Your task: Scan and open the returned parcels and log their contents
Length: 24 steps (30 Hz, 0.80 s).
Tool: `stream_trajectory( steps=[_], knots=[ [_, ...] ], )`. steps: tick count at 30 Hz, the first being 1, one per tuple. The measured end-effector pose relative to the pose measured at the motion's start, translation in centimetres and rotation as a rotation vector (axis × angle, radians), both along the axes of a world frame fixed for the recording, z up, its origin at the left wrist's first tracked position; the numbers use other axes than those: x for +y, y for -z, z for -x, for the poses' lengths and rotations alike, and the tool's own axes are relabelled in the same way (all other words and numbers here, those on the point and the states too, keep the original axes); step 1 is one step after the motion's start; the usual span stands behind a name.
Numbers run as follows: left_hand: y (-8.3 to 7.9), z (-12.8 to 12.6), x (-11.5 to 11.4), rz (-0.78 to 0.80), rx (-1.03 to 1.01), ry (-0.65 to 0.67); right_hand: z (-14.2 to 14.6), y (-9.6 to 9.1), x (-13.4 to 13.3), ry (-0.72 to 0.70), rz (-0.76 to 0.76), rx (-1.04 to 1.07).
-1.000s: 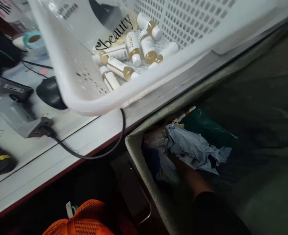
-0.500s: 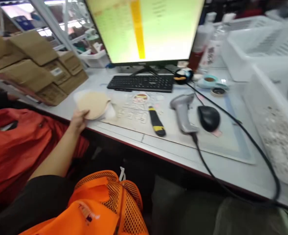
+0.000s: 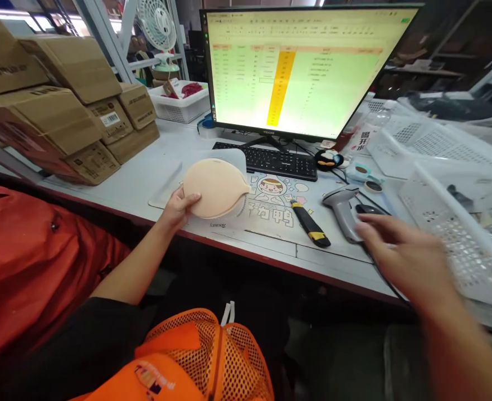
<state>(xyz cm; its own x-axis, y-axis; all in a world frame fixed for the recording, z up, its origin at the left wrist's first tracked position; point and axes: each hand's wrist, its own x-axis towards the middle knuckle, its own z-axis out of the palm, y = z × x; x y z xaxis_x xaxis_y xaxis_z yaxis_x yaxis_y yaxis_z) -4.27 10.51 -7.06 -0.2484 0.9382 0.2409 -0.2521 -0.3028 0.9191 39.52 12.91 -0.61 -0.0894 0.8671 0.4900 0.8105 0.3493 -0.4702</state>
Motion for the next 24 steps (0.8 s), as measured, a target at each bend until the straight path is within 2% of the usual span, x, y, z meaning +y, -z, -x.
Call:
stream_trajectory(
  steps=[2,5,8,11,15,20,22,24],
  knots=[
    [-0.1,0.0,-0.1,-0.024,0.012,0.033,5.4,-0.5,0.3,-0.159,0.059,0.064],
    [0.1,0.2,-0.2,-0.058,0.05,0.058,13.8,0.1,1.3,-0.428,0.022,0.195],
    [0.6,0.7,-0.5,-0.092,0.084,0.031,18.9,1.2,2.5,-0.55,0.005,0.245],
    [1.0,0.9,-1.2,-0.121,0.155,-0.069,20.4,2.2,3.2,-0.557,0.056,0.333],
    [2.0,-0.3,-2.4,-0.141,0.232,-0.248,20.2,3.3,2.2,-0.572,0.134,0.526],
    [4.9,-2.6,-3.6,-0.191,0.298,-0.445,20.0,6.3,0.0,-0.514,-0.009,0.597],
    [5.9,-3.0,-4.0,-0.225,0.347,-0.451,19.9,8.0,-0.6,-0.501,-0.043,0.604],
    [6.3,-3.3,-4.2,-0.29,0.393,-0.392,19.7,9.5,-0.9,-0.46,-0.078,0.619]
  ],
)
